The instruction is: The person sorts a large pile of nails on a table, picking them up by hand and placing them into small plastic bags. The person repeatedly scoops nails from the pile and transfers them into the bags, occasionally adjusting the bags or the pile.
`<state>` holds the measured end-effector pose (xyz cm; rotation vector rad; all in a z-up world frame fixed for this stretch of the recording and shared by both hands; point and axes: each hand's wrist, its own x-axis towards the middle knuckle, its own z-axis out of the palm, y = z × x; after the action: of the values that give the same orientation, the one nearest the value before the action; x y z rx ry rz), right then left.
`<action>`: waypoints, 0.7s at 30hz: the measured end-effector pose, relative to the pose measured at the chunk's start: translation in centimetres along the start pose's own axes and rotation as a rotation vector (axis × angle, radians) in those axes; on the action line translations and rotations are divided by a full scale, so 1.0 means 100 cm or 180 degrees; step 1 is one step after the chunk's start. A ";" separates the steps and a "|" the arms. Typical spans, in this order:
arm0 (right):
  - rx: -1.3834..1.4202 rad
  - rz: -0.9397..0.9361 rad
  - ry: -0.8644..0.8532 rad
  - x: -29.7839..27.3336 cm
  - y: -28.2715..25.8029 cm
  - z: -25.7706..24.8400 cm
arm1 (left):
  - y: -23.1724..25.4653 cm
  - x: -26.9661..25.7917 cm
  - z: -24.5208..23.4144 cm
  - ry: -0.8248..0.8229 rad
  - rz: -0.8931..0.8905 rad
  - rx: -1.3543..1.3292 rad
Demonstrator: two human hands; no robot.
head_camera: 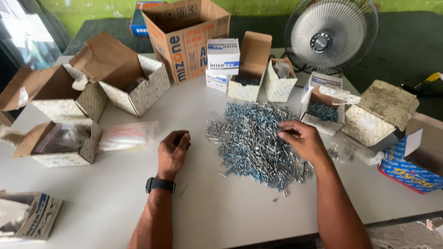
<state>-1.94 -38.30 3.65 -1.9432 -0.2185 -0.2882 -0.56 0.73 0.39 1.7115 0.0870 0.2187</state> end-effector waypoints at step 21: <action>-0.0552 0.0347 0.0157 -0.004 -0.002 -0.016 | -0.001 0.001 0.002 0.0027 -0.0022 0.0273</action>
<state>-2.54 -39.70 4.31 -2.1083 -0.0561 -0.2905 -0.43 0.53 0.27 1.7954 0.1098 0.2197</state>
